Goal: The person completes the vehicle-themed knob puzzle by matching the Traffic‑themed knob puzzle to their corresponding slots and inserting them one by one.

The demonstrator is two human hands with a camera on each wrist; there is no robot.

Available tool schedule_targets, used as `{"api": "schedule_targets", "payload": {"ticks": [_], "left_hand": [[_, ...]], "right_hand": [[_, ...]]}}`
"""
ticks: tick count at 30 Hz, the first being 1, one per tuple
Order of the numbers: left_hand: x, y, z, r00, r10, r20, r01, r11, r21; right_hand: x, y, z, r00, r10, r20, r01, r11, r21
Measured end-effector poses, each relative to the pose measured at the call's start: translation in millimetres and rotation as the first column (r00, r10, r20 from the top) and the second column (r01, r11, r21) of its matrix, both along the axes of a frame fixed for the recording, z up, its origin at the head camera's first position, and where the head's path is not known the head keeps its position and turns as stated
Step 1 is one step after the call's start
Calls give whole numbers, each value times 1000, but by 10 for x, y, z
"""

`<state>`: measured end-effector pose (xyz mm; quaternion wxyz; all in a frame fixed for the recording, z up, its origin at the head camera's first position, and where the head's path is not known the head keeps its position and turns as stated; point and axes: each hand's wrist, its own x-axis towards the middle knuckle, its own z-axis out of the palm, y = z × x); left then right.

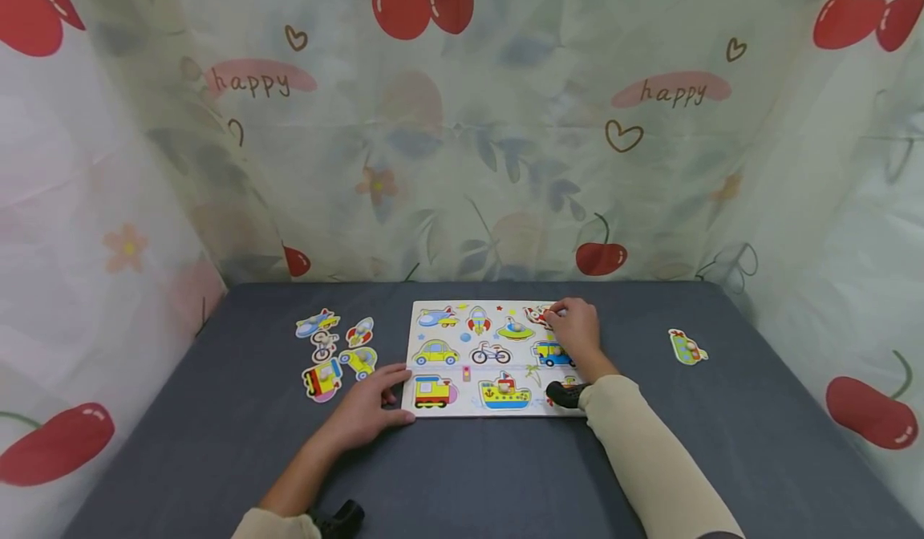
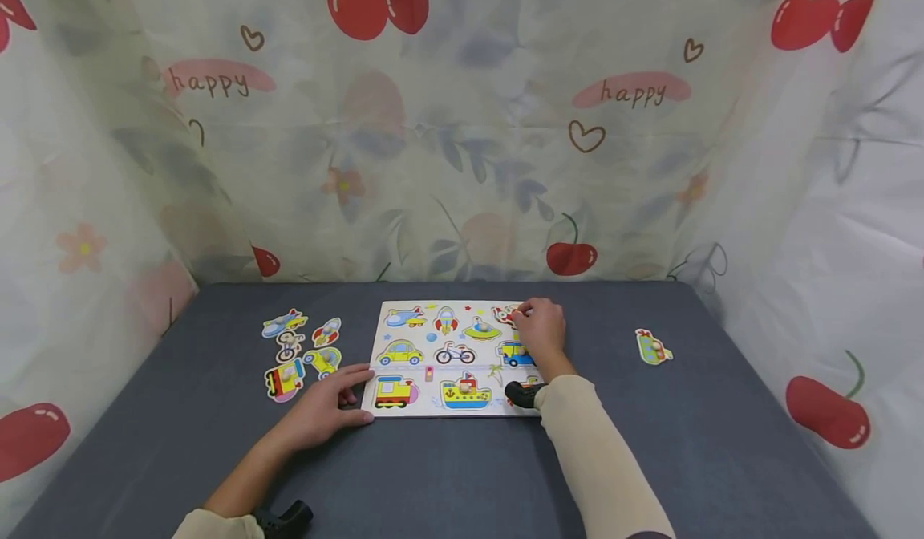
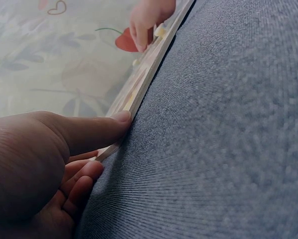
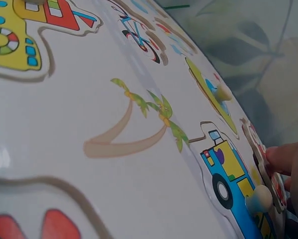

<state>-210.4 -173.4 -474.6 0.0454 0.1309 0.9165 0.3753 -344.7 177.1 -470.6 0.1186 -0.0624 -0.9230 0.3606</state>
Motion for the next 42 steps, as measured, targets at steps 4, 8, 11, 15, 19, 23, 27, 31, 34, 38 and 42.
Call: {"api": "schedule_targets", "payload": {"ticks": [4, 8, 11, 15, 19, 23, 27, 31, 34, 38, 42], "left_hand": [[0, -4, 7, 1000, -3, 1, 3, 1000, 1], [1, -6, 10, 1000, -1, 6, 1, 1000, 1], [4, -5, 9, 1000, -4, 5, 4, 1000, -1], [3, -3, 2, 1000, -8, 1, 8, 1000, -2], [-2, -1, -7, 1000, -3, 2, 3, 1000, -5], [-8, 1, -14, 1000, 4, 2, -4, 1000, -8], [-7, -1, -9, 1000, 4, 0, -4, 1000, -6], [-4, -5, -11, 1000, 4, -7, -4, 1000, -9], [-1, -4, -14, 1000, -3, -12, 3, 1000, -14], [7, -3, -13, 1000, -14, -21, 14, 1000, -18], [13, 0, -11, 1000, -7, -16, 6, 1000, -19]], "right_hand": [[-12, -17, -7, 1000, -13, 3, 13, 1000, 24], [-17, -34, -3, 1000, -15, -1, 15, 999, 40], [-17, -41, -2, 1000, -19, -5, 19, 999, 47], [-16, -43, -4, 1000, -21, -2, 21, 999, 50], [-13, -42, -4, 1000, -15, -9, 15, 998, 54], [-6, -38, -9, 1000, -14, -13, 15, 998, 54], [-7, -36, -18, 1000, -6, -19, 8, 998, 62], [-8, -35, -25, 1000, 3, -25, -1, 998, 64], [-3, -31, -23, 1000, 3, -21, -2, 998, 66], [5, -31, -5, 1000, 1, -20, 0, 998, 70], [5, -38, 1, 1000, -1, -20, 3, 996, 91]]}}
